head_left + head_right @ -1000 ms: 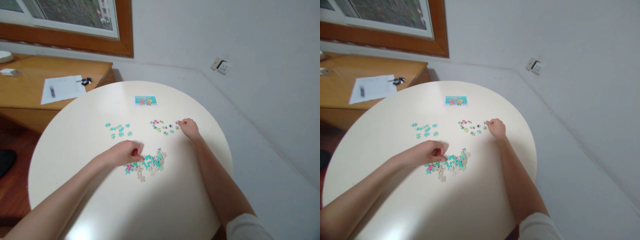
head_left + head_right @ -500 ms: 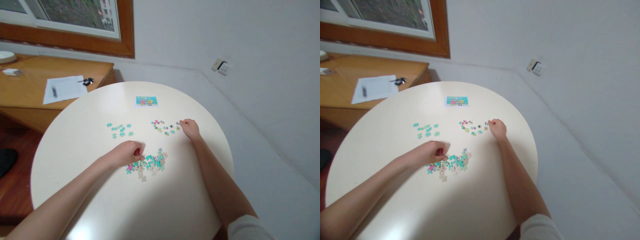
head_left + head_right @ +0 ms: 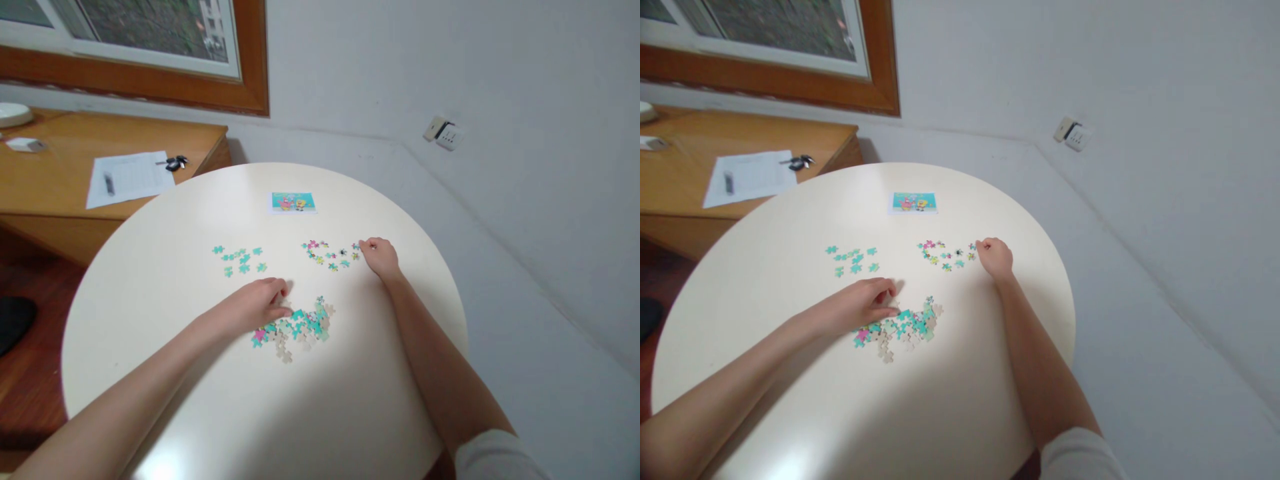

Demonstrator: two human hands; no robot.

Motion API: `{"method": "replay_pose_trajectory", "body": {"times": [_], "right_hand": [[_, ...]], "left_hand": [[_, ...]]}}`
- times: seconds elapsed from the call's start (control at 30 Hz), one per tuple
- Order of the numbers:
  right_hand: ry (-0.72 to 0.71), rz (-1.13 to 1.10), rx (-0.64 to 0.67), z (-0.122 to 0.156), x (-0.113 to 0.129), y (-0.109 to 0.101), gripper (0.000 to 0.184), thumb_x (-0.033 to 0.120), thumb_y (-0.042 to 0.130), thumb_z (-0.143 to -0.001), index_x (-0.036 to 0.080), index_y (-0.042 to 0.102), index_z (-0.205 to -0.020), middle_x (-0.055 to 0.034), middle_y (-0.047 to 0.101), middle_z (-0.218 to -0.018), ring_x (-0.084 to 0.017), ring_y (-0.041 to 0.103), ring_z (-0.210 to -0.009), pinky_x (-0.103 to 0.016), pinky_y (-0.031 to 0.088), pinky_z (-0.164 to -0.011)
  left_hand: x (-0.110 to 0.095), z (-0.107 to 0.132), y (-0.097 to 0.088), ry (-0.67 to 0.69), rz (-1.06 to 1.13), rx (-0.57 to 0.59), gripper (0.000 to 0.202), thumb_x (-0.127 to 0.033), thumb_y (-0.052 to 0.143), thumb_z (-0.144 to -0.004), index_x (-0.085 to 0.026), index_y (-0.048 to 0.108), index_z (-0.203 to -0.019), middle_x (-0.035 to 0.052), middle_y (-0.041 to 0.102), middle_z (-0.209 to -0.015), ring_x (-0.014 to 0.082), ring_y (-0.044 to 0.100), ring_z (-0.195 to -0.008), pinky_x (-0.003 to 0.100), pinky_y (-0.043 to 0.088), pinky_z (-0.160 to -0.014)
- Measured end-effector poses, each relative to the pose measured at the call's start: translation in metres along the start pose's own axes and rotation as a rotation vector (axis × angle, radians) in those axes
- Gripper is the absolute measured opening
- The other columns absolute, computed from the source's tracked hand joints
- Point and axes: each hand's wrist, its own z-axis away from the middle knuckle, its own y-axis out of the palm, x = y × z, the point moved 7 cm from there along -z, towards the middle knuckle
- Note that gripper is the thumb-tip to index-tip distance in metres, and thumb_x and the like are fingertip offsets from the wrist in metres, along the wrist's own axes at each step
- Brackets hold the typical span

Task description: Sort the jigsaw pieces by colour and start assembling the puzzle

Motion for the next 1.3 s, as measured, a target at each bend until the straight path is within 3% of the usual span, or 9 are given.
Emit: {"method": "replay_pose_trajectory", "body": {"times": [0.1,0.33,0.57,0.97,1.3], "right_hand": [[0.009,0.014,-0.002,0.0,0.0,-0.001,0.032,0.037,0.046,-0.083,0.019,0.064,-0.064,-0.005,0.066,-0.079,-0.017,0.053,-0.071,-0.026,0.035,-0.063],[0.003,0.02,-0.003,-0.001,-0.002,0.001,0.032,0.038,0.046,-0.083,0.019,0.066,-0.067,-0.0059,0.066,-0.082,-0.017,0.055,-0.073,-0.027,0.035,-0.064],[-0.009,0.022,-0.005,-0.002,-0.005,0.004,0.033,0.039,0.044,-0.083,0.019,0.065,-0.067,-0.0059,0.066,-0.084,-0.018,0.054,-0.075,-0.027,0.035,-0.066],[-0.008,-0.004,-0.034,0.0,-0.001,0.0,0.031,0.037,0.046,-0.083,0.019,0.064,-0.064,-0.0058,0.065,-0.08,-0.018,0.055,-0.076,-0.028,0.037,-0.069],[-0.114,-0.193,-0.134,0.0,0.009,-0.003,0.029,0.034,0.048,-0.077,0.021,0.043,-0.051,-0.0019,0.051,-0.061,-0.015,0.045,-0.062,-0.028,0.036,-0.065]], "left_hand": [[0.003,0.0,0.0,-0.004,-0.039,0.006,0.02,-0.035,0.059,-0.08,-0.019,0.047,-0.079,0.0,0.051,-0.07,0.0126,0.044,-0.059,0.026,0.033,-0.055],[-0.005,0.002,-0.003,0.036,-0.123,-0.021,0.013,-0.024,0.046,-0.083,-0.019,0.045,-0.072,0.0027,0.051,-0.072,0.0114,0.042,-0.057,0.027,0.034,-0.055],[-0.007,0.001,-0.004,0.089,-0.206,-0.049,0.023,-0.025,0.038,-0.087,-0.017,0.05,-0.069,0.0048,0.052,-0.07,0.0118,0.04,-0.056,0.028,0.034,-0.057],[0.008,-0.007,-0.011,0.043,0.033,-0.217,0.025,-0.029,0.034,-0.088,-0.019,0.044,-0.066,-0.0012,0.049,-0.056,0.0116,0.043,-0.053,0.024,0.033,-0.055],[0.013,-0.007,-0.013,0.042,0.053,-0.264,0.026,-0.03,0.033,-0.088,-0.02,0.04,-0.065,-0.0032,0.043,-0.054,0.0105,0.038,-0.05,0.025,0.031,-0.054]]}}
